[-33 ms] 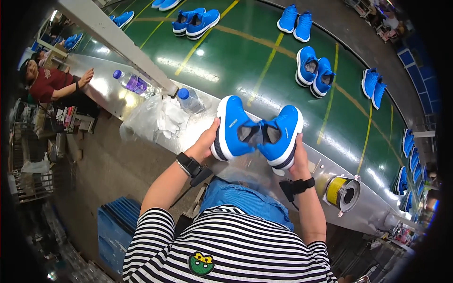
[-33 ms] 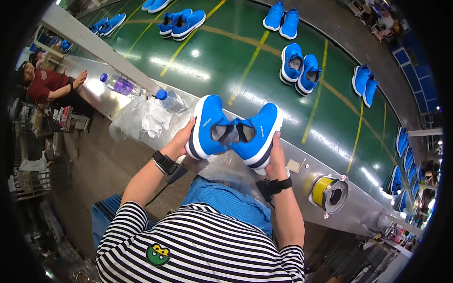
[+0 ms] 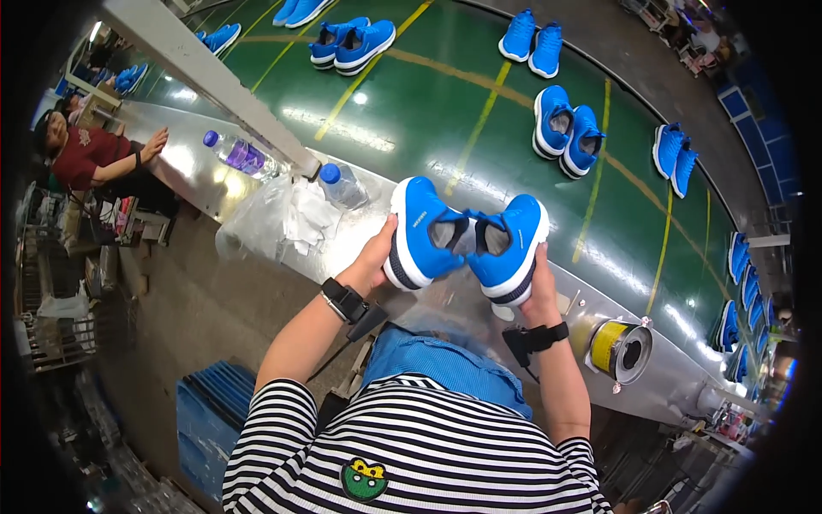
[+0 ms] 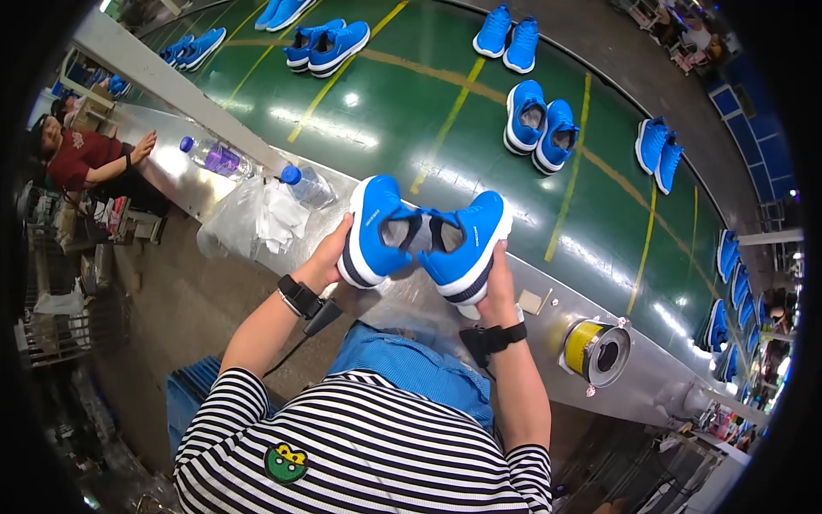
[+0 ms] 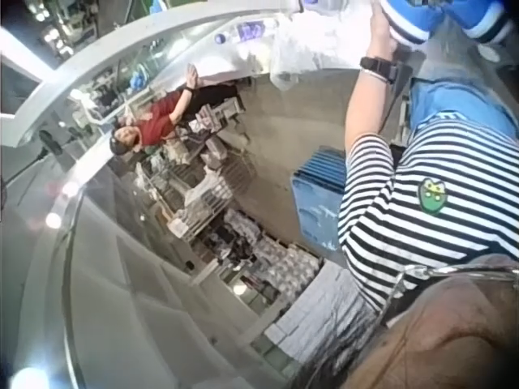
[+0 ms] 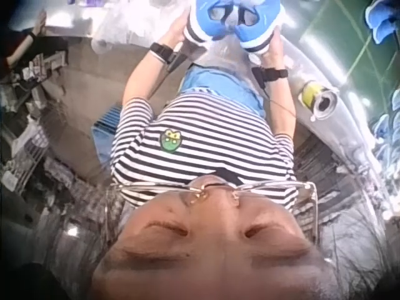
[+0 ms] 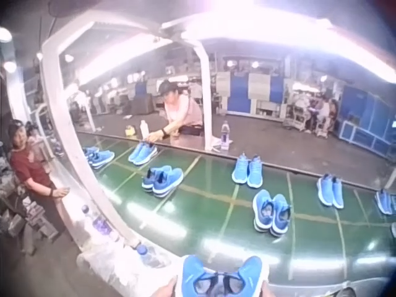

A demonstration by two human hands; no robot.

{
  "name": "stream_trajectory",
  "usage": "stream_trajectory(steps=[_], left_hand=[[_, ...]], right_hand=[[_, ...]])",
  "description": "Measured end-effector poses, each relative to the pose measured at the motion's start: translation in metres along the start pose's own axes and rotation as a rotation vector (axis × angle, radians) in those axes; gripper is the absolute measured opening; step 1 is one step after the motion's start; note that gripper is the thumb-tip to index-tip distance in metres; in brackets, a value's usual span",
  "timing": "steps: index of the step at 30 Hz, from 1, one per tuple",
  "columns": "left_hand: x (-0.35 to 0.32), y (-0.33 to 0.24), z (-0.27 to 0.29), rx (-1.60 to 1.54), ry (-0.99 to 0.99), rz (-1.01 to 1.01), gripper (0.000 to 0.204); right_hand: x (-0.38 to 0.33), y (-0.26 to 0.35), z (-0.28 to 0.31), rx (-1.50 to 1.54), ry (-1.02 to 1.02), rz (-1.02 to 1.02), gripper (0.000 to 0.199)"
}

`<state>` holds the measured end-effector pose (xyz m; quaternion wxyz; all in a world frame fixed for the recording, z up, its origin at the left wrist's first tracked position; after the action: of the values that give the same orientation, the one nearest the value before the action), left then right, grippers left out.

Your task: Cleaning and inspecting blue shoes on a conveyor belt in a shoe factory.

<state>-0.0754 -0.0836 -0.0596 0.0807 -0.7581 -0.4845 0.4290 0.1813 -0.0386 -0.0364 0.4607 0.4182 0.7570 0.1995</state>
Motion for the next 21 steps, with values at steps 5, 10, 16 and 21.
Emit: stream_trajectory(steps=[5, 10, 16, 21], left_hand=[[0.014, 0.006, -0.021, -0.352, 0.087, 0.107, 0.052], [0.017, 0.01, -0.032, -0.556, 0.23, 0.16, 0.052], [0.015, 0.006, -0.039, -0.626, 0.363, 0.136, 0.051], [0.02, 0.019, -0.014, -0.089, 0.018, -0.004, 0.05]], right_hand=[[0.005, -0.013, -0.015, 0.301, -0.128, -0.089, 0.054], [0.013, -0.024, -0.033, 0.509, -0.12, -0.224, 0.057], [0.018, -0.032, -0.039, 0.615, -0.034, -0.247, 0.056], [0.022, -0.055, 0.002, -0.031, -0.007, 0.015, 0.048]])
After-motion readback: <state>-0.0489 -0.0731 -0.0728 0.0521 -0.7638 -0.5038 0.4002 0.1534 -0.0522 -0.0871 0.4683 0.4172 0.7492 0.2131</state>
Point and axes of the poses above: each hand's wrist, its own x-axis towards the middle knuckle, its own z-axis out of the back of the hand, y = z × x, the point moved 5 cm from there along x, towards the middle knuckle, and after that the axes turned 8 degrees about y, right-handed, at the moved point
